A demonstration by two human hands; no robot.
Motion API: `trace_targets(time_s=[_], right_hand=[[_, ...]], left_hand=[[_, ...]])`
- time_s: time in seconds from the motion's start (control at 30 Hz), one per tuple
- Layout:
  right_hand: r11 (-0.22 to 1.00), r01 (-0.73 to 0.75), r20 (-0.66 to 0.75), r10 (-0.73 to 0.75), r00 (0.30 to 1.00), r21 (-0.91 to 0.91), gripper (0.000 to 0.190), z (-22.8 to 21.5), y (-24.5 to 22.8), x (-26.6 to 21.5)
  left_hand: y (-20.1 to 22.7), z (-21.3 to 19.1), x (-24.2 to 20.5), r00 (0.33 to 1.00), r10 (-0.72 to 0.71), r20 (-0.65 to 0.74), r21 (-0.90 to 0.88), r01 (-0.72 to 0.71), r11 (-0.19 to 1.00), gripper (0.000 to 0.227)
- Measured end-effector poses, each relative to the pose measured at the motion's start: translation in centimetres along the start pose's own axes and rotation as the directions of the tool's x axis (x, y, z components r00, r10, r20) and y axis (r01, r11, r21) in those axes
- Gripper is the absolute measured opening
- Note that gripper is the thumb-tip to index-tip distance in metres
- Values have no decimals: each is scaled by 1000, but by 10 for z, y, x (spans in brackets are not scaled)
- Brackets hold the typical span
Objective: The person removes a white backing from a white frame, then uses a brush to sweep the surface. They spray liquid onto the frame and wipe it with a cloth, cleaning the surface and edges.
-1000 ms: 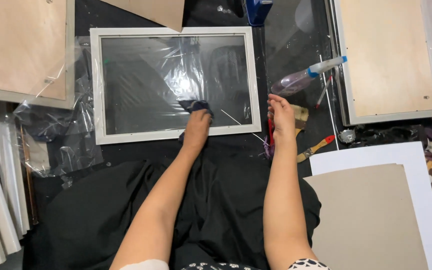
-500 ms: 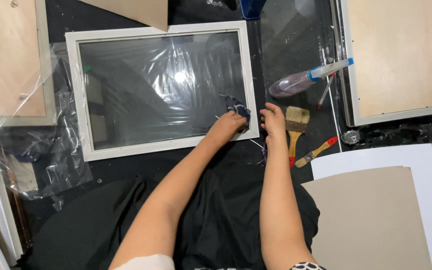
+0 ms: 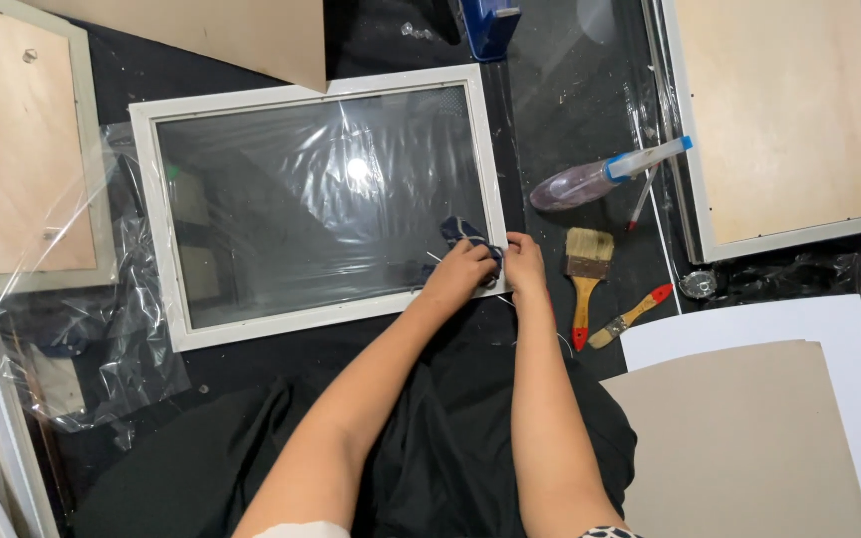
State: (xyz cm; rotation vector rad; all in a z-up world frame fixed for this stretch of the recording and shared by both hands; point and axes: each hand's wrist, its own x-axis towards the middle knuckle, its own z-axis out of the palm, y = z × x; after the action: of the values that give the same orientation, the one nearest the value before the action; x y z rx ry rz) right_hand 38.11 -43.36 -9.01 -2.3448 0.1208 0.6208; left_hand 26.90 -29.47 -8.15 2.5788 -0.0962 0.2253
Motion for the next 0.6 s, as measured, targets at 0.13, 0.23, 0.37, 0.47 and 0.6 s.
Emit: trace_targets(time_s=[0.13, 0.23, 0.37, 0.47, 0.6], right_hand=[[996, 37, 11, -36, 999, -81, 36, -11, -23, -23], [984, 99, 46, -93, 995, -147, 42, -13, -36, -30], [953, 112, 77, -94, 993, -283, 56, -15, -58, -49], [947, 109, 84, -88, 993, -303, 57, -25, -83, -66], [945, 82, 85, -57, 995, -316, 57, -26, -83, -68]], left_hand=[[2, -5, -6, 997, 75, -12, 52, -74, 996, 5], [-3, -51, -17, 997, 71, -6, 133, -70, 989, 6], [-34, -71, -24, 994, 24, -105, 253, 3, 967, 4], [-51, -69, 3, 979, 24, -202, 287, 36, 957, 7], [-82, -86, 69, 950, 41, -308, 260, 43, 965, 3]])
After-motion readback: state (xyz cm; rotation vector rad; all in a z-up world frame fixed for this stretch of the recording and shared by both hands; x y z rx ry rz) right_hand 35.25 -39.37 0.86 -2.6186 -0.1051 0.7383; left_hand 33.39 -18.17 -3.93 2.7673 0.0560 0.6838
